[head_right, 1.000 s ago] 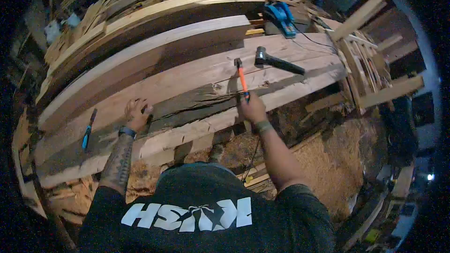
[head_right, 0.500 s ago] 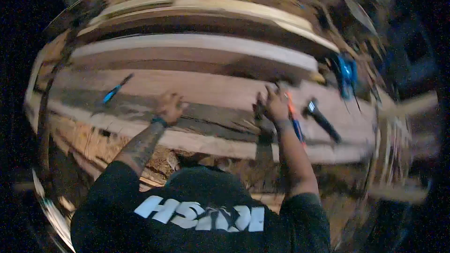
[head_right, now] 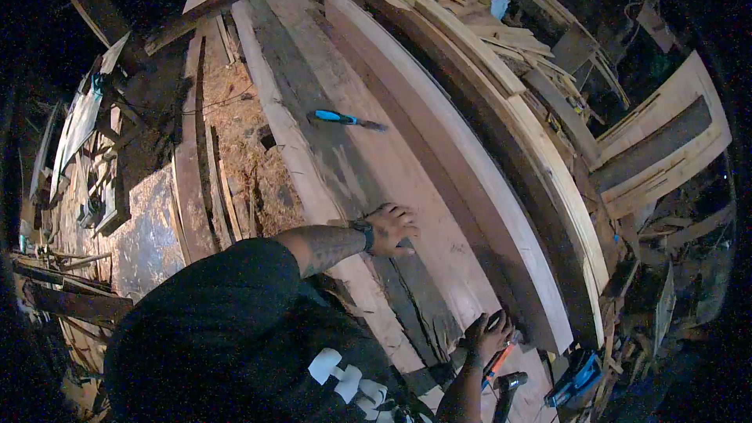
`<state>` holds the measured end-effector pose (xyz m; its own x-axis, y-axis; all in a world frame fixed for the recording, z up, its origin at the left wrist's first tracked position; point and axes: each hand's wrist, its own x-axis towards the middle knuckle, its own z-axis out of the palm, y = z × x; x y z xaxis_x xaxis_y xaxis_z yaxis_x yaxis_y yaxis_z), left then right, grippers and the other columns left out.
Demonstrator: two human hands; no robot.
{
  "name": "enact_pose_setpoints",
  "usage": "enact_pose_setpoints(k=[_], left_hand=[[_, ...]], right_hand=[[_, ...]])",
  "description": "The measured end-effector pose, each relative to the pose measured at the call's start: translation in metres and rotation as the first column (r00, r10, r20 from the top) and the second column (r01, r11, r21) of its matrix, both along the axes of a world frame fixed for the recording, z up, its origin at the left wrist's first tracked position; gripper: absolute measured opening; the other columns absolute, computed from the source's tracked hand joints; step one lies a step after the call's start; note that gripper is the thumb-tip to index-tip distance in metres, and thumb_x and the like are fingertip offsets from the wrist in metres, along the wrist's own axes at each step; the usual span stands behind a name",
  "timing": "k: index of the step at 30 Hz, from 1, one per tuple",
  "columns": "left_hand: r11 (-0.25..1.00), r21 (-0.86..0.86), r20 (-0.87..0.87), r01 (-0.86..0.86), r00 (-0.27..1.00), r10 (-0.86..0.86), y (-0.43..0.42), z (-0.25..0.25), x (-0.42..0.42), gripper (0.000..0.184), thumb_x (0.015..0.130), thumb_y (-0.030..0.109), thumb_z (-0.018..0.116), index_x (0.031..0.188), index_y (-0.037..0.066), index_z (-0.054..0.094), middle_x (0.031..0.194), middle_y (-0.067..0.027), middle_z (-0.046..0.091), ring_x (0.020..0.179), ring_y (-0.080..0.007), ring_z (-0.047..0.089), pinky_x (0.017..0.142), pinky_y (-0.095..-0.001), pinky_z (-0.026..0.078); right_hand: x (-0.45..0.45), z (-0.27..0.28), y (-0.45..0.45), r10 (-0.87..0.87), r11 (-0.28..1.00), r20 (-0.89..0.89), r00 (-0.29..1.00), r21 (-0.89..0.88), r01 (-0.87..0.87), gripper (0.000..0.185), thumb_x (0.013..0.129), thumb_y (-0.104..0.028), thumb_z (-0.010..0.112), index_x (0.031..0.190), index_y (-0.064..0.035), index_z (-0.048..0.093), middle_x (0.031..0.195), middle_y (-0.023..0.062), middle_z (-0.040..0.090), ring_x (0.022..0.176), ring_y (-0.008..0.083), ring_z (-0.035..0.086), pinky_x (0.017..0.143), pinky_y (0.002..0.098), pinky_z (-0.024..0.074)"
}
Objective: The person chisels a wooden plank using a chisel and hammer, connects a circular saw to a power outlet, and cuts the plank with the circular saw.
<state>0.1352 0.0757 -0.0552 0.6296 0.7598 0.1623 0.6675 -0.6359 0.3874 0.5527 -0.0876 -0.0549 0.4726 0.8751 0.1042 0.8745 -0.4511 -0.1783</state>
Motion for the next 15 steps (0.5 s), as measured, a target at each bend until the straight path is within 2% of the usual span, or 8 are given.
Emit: enact_pose_setpoints(k=[2,5,11,15], left_hand=[[0.999,0.043,0.022,-0.010,1.000,0.009,0.000,-0.004,0.001,0.060,0.091,0.061,0.061,0.130,0.016,0.064,0.143,-0.0199,0.054,0.141,-0.0401,0.042,0.116,-0.0568,0.031],[0.997,0.071,0.014,0.000,1.000,-0.001,0.002,-0.009,0.001,0.060,0.091,0.062,0.061,0.131,0.017,0.063,0.141,-0.0193,0.054,0.140,-0.0396,0.043,0.115,-0.0570,0.031],[1.000,0.027,0.004,0.014,1.000,-0.015,0.002,-0.002,0.001,0.060,0.091,0.059,0.061,0.131,0.015,0.062,0.145,-0.0220,0.053,0.144,-0.0392,0.039,0.117,-0.0550,0.028],[1.000,0.017,0.004,0.000,1.000,0.000,0.001,-0.004,0.001,0.059,0.091,0.058,0.061,0.131,0.014,0.062,0.144,-0.0211,0.052,0.144,-0.0392,0.039,0.117,-0.0551,0.027]], right_hand=[[0.002,0.002,-0.002,0.036,0.999,0.010,0.999,-0.013,-0.036,0.062,0.094,-0.047,0.062,0.146,-0.0139,0.054,0.155,0.0143,0.045,0.150,0.0386,0.029,0.117,0.0641,0.0251],[-0.008,0.008,-0.003,-0.019,1.000,-0.035,0.999,0.022,0.020,0.058,0.092,-0.038,0.064,0.142,-0.0100,0.056,0.146,0.0222,0.049,0.142,0.0411,0.039,0.118,0.0572,0.0300],[-0.011,0.010,-0.001,-0.032,0.999,-0.024,0.999,0.043,0.033,0.055,0.091,-0.035,0.066,0.139,-0.0086,0.059,0.143,0.0230,0.051,0.141,0.0414,0.039,0.118,0.0562,0.0299],[-0.003,0.002,-0.004,0.033,0.995,0.011,0.999,0.097,-0.034,0.055,0.091,-0.034,0.065,0.138,-0.0060,0.058,0.141,0.0249,0.052,0.140,0.0427,0.040,0.117,0.0569,0.0309]])
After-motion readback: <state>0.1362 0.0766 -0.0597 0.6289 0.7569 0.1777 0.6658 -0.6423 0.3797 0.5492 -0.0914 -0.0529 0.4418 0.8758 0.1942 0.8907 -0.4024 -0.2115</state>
